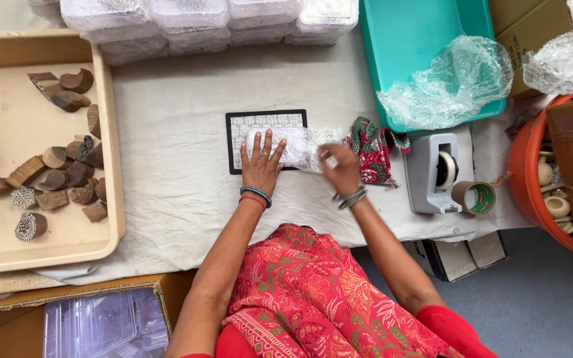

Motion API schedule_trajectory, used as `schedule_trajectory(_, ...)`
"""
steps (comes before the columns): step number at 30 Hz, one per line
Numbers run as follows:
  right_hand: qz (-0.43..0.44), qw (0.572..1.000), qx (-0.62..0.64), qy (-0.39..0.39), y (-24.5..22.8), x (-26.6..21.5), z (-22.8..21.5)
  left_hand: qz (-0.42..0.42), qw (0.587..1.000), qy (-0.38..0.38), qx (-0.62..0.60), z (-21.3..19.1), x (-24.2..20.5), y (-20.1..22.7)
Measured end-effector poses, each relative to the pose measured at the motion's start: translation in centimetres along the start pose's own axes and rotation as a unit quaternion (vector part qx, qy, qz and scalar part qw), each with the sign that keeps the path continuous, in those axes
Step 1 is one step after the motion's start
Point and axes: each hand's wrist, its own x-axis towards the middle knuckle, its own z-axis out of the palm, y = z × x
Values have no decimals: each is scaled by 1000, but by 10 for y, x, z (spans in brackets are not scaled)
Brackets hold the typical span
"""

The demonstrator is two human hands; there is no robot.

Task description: The person cleans a clear plastic container with a cloth, places a wooden decorative item inside, and closes the lid. They then wrap the container in bubble wrap and secure it with packing tape before stacking it with other wrapped items.

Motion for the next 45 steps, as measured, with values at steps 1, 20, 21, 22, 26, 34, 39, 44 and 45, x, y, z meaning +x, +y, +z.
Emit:
schedule_trajectory(1,86,993,48,60,10,11,-6,5,1000,7,11,-1,1,-1)
schedule_trajectory(20,-56,991,-69,95,6,-8,-11,-2,999,15,-38,7,0,1)
schedule_trajectory(21,-43,995,-72,63,7,-20,-6,-1,999,20,-36,7,1,0)
schedule_trajectory(22,-29,996,-73,32,8,-32,-2,1,999,25,-34,6,1,1)
schedule_trajectory(26,-17,996,-92,5,-25,-35,-5,-2,1000,16,-25,3,1,0)
schedule_trajectory(34,-39,990,-136,29,-14,1,13,0,999,23,-35,-1,2,-2)
schedule_trajectory(39,-7,986,-166,3,-22,17,26,-4,999,33,-43,5,1,-1)
schedule_trajectory(44,9,982,-190,6,-14,15,33,-5,998,40,-52,5,0,0)
schedule_trajectory(45,28,983,-181,4,-8,13,37,-2,998,37,-45,5,0,0)
